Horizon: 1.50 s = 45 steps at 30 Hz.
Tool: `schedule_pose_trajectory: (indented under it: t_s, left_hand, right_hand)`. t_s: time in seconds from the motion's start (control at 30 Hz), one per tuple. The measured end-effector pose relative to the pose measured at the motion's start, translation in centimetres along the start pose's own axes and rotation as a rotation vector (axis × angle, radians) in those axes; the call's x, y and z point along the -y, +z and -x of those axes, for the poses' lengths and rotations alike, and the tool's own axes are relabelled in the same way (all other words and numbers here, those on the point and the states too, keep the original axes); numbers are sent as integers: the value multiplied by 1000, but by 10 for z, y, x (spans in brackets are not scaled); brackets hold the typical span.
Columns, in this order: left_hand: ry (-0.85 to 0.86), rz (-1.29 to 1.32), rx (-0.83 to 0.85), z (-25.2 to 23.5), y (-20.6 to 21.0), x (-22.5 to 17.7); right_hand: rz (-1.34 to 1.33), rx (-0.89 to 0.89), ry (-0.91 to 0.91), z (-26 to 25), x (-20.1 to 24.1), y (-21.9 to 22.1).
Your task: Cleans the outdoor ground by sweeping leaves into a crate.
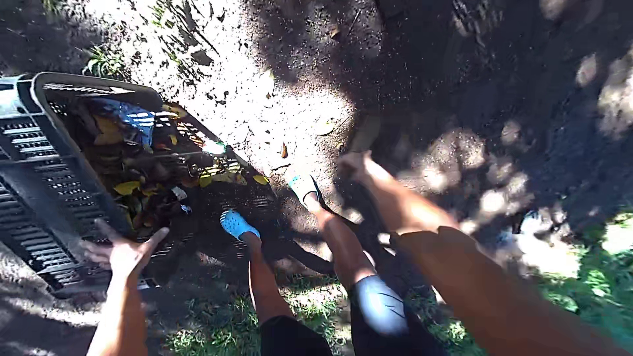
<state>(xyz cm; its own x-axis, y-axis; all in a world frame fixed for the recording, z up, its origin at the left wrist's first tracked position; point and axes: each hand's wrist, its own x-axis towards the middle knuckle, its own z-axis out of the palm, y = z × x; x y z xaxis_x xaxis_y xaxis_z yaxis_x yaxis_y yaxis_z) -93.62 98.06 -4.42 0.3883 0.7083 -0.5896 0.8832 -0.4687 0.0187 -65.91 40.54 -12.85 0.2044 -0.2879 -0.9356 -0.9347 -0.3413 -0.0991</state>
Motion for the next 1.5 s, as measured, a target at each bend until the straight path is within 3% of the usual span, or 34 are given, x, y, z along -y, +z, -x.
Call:
schedule_pose_trajectory:
  t_s: [0.1,0.17,0.23,0.27,0.33,0.4,0.47,0.5,0.53,0.6,0.67,0.73,0.8,0.87,0.97,1.07,1.13,1.2,1.3,1.4,1.5]
  left_hand:
    - [-48,-136,-158,-2,27,1]
    - [1,-113,-220,-6,18,14]
    - [98,-31,-255,-6,3,28]
    - [151,17,-265,-12,-3,31]
    - [228,78,-271,-25,-8,36]
    - [244,104,-246,-32,1,28]
    - [227,50,-282,-37,20,20]
    - [211,27,-334,-42,31,17]
    - [193,7,-374,-45,38,15]
    - [166,-26,-418,-51,45,14]
    - [156,-53,-423,-54,46,20]
    - [157,-69,-419,-54,46,27]
    - [170,-64,-422,-55,45,28]
    - [171,-60,-428,-53,46,26]
    - [163,-73,-426,-52,48,28]
    - [163,-76,-439,-55,51,25]
    - [150,-78,-417,-55,53,24]
    - [122,-73,-392,-56,54,23]
    - [100,-75,-365,-52,49,19]
    - [104,-51,-358,-50,47,18]
    - [139,-32,-403,-50,51,20]
  right_hand:
    - [37,256,-143,79,-10,188]
    - [-16,485,-111,133,-17,232]
    - [21,661,-101,176,-40,203]
    - [42,657,-109,195,-52,174]
    - [22,519,-105,219,-88,112]
    - [-13,295,-74,212,-119,61]
    - [-114,54,17,176,-143,50]
    - [-213,-17,37,153,-148,65]
    - [-336,-40,39,133,-149,94]
    - [-535,151,26,113,-137,188]
    - [-565,423,-26,130,-122,296]
    - [-459,587,-95,159,-122,354]
    - [-263,722,-86,191,-122,333]
    - [-99,677,-107,224,-131,263]
    - [-3,322,-78,222,-155,136]
    - [-129,-48,-96,135,-165,50]
    - [-314,-142,-51,86,-147,48]
    - [-363,-28,-60,72,-125,93]
    - [-116,274,-48,130,-124,147]
    - [-94,483,-92,193,-178,118]
    - [-282,232,31,207,-232,103]
